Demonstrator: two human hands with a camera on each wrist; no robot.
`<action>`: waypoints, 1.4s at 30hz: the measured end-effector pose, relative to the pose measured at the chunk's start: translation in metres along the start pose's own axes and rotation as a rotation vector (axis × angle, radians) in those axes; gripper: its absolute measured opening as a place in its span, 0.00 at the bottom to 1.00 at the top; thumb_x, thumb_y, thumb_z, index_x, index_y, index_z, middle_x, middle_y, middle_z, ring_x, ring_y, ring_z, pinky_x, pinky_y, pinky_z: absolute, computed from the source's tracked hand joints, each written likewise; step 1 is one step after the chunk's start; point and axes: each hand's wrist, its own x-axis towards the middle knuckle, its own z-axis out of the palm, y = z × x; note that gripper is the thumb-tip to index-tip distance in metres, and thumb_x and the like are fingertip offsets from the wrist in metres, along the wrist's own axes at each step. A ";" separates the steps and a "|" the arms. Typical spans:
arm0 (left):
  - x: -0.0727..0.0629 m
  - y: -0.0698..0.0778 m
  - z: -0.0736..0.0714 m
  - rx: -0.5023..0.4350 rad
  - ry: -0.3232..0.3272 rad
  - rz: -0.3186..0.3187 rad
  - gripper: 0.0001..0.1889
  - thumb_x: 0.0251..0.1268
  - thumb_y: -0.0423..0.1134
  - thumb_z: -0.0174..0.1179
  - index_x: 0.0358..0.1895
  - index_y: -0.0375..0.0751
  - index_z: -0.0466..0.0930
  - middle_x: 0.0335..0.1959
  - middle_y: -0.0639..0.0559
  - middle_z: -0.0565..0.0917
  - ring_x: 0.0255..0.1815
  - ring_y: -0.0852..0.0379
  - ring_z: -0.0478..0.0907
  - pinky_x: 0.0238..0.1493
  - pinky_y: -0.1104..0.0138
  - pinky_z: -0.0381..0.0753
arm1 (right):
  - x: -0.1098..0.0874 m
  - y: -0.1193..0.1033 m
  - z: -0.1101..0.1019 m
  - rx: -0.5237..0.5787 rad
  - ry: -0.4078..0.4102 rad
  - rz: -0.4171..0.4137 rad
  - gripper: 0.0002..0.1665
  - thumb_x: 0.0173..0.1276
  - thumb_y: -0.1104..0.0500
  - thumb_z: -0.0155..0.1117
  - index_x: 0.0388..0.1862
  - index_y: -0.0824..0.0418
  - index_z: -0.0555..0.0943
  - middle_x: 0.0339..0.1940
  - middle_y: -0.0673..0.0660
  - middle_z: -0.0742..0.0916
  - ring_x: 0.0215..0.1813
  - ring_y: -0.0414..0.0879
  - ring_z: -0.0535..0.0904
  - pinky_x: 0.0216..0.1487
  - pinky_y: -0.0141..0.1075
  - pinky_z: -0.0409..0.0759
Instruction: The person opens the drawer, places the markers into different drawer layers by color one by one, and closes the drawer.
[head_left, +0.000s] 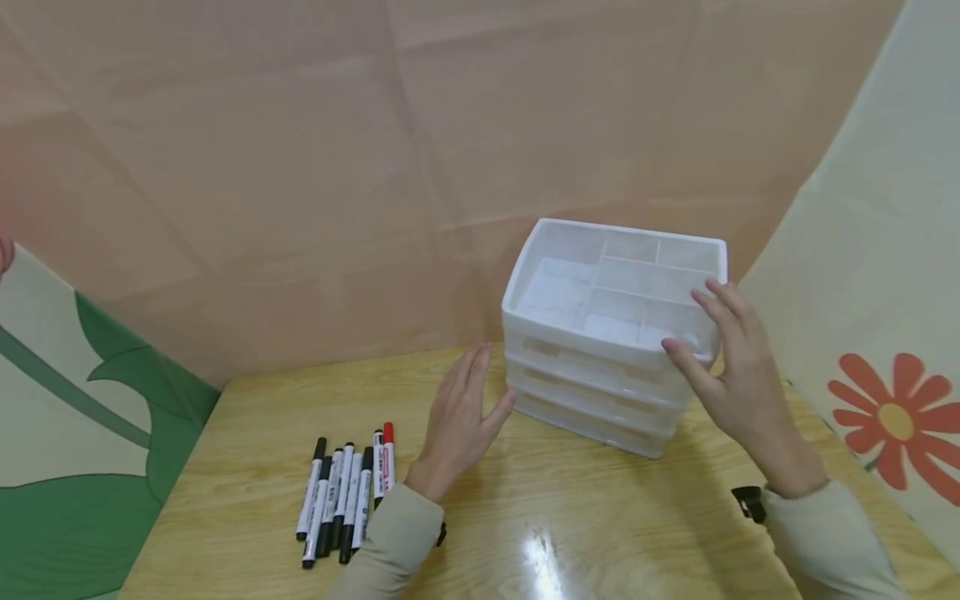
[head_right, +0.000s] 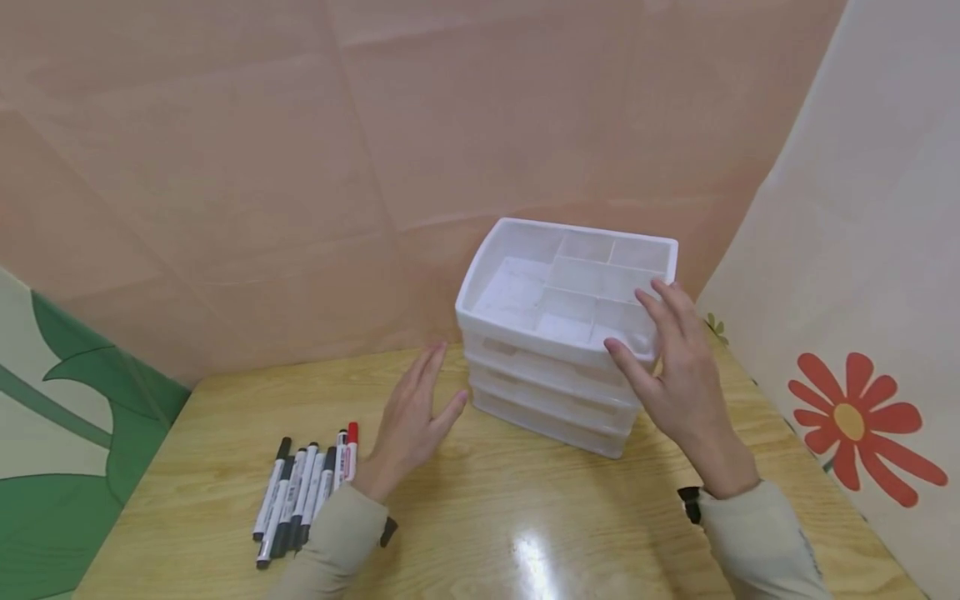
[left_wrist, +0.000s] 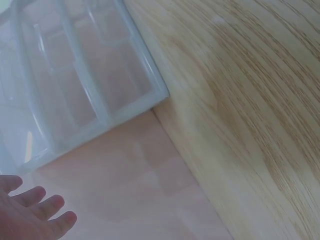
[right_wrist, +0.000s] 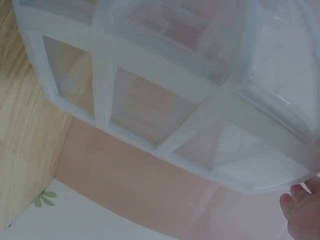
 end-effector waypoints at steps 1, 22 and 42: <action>0.000 0.000 0.000 0.001 -0.001 0.000 0.37 0.73 0.56 0.52 0.78 0.41 0.53 0.77 0.42 0.63 0.76 0.44 0.62 0.76 0.48 0.62 | -0.001 0.001 0.000 0.001 -0.002 0.002 0.43 0.66 0.38 0.66 0.68 0.66 0.72 0.73 0.68 0.70 0.76 0.68 0.59 0.78 0.61 0.54; 0.000 0.010 0.009 -0.049 -0.033 -0.012 0.37 0.72 0.54 0.55 0.77 0.42 0.55 0.77 0.44 0.63 0.75 0.44 0.64 0.74 0.48 0.66 | -0.005 0.018 0.014 -0.029 0.048 -0.057 0.50 0.69 0.28 0.52 0.66 0.71 0.72 0.73 0.68 0.70 0.79 0.66 0.55 0.80 0.59 0.50; -0.001 0.024 0.014 -0.128 -0.053 0.008 0.36 0.72 0.52 0.57 0.75 0.38 0.58 0.74 0.39 0.67 0.74 0.44 0.66 0.71 0.50 0.71 | -0.009 0.021 0.016 0.000 0.069 -0.079 0.53 0.67 0.28 0.55 0.66 0.73 0.70 0.74 0.69 0.69 0.79 0.66 0.53 0.81 0.57 0.49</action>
